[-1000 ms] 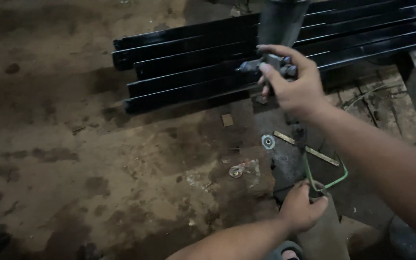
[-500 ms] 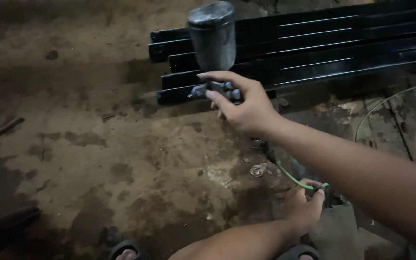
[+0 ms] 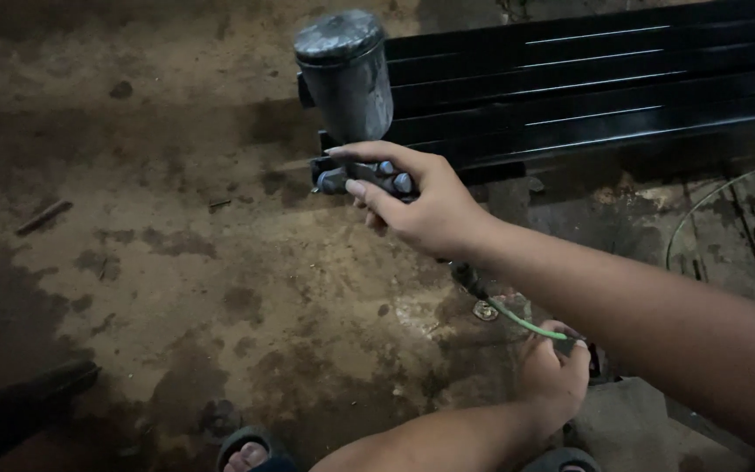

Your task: Spray painting a set of long metal bars with black paint using a hand-held pneumatic spray gun.

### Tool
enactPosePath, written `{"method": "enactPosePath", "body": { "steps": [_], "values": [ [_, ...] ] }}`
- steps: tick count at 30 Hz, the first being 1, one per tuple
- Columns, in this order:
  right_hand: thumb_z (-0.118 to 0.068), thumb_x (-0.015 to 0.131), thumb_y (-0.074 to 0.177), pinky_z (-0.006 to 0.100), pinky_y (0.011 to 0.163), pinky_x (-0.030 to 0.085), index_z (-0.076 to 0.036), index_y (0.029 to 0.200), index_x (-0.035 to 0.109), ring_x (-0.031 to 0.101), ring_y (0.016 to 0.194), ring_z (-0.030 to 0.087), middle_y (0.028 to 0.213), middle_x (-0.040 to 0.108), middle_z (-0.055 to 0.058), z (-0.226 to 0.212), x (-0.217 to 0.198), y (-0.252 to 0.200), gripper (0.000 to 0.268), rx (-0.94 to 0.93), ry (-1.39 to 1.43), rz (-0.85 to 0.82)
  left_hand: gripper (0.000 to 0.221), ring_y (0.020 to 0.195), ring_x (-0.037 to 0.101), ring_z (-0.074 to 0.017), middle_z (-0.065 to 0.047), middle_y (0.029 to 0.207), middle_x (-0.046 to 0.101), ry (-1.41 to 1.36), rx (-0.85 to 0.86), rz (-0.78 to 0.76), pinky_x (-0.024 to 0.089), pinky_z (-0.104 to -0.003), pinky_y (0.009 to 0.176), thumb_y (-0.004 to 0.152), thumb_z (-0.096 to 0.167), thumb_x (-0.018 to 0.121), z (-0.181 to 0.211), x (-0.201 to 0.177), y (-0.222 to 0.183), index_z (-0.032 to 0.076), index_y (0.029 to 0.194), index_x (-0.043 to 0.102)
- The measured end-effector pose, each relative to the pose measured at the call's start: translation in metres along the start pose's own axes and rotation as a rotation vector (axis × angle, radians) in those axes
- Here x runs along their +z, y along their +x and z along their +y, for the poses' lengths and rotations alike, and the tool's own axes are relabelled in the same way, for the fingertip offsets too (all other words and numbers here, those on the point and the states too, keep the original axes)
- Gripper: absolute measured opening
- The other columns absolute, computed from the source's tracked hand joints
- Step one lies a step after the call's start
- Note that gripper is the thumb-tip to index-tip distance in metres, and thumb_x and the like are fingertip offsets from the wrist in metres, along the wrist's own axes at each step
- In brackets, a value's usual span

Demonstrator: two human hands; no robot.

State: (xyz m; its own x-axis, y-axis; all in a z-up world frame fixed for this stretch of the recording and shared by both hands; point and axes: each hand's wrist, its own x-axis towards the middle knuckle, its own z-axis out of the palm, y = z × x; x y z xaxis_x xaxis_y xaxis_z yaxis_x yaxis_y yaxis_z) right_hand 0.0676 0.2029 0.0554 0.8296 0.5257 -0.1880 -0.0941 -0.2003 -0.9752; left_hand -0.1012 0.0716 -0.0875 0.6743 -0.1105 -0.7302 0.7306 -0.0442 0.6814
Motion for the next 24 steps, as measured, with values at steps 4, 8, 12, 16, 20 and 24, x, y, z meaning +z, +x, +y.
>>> {"method": "enactPosePath", "body": {
  "steps": [4,8,12,16,20,24],
  "values": [
    [-0.013,0.064,0.100,0.025,0.069,0.062,-0.018,0.134,0.068,0.064,0.070,0.012,0.085,0.068,0.004,0.007,0.000,-0.003,0.035,-0.040,-0.089,0.015,0.016,0.084,0.058,-0.0179,0.000,0.109,0.053,-0.025,-0.056,-0.001,0.047,-0.037,0.088,0.086,0.035,0.055,-0.014,0.005,0.007,0.034,0.102,0.059],
    [-0.014,0.066,0.100,0.023,0.062,0.054,-0.024,0.130,0.070,0.061,0.063,0.007,0.084,0.071,-0.002,0.023,-0.011,-0.015,0.033,-0.048,-0.217,0.153,0.016,0.089,0.066,-0.0174,0.004,0.088,0.068,0.057,0.157,0.035,0.052,-0.034,0.086,0.084,0.034,0.060,-0.029,0.010,0.007,0.031,0.096,0.070],
    [-0.017,0.067,0.099,0.022,0.063,0.050,-0.025,0.126,0.073,0.056,0.060,0.004,0.087,0.074,-0.007,0.034,-0.030,-0.033,0.029,-0.033,-0.304,0.294,0.025,0.085,0.069,-0.0129,0.015,0.101,0.077,0.135,0.123,-0.118,0.053,-0.029,0.085,0.083,0.034,0.058,-0.045,0.016,0.010,0.037,0.101,0.075],
    [-0.018,0.065,0.101,0.023,0.061,0.048,-0.024,0.130,0.070,0.057,0.061,0.005,0.076,0.067,-0.006,0.051,-0.069,-0.056,0.031,-0.021,-0.351,0.370,0.037,0.074,0.066,-0.0171,0.003,0.073,0.067,0.287,0.094,-0.270,0.051,-0.034,0.074,0.085,0.043,0.060,-0.052,0.023,0.013,0.040,0.118,0.076],
    [-0.011,0.064,0.101,0.021,0.067,0.057,-0.018,0.132,0.068,0.064,0.061,0.006,0.080,0.070,-0.001,0.066,-0.116,-0.078,0.032,-0.080,-0.328,0.517,0.047,0.096,0.067,-0.0232,-0.006,0.109,0.073,0.287,0.188,-0.396,0.052,-0.035,0.085,0.086,0.043,0.059,-0.064,0.034,0.026,0.027,0.129,0.069],
    [-0.008,0.064,0.104,0.022,0.066,0.057,-0.014,0.134,0.066,0.063,0.064,0.008,0.084,0.066,0.003,0.071,-0.166,-0.101,0.030,-0.112,-0.366,0.641,0.051,0.103,0.071,-0.0215,0.001,0.127,0.072,0.287,0.251,-0.465,0.052,-0.036,0.092,0.086,0.043,0.058,-0.064,0.030,0.031,0.024,0.133,0.064]
  ]
}}
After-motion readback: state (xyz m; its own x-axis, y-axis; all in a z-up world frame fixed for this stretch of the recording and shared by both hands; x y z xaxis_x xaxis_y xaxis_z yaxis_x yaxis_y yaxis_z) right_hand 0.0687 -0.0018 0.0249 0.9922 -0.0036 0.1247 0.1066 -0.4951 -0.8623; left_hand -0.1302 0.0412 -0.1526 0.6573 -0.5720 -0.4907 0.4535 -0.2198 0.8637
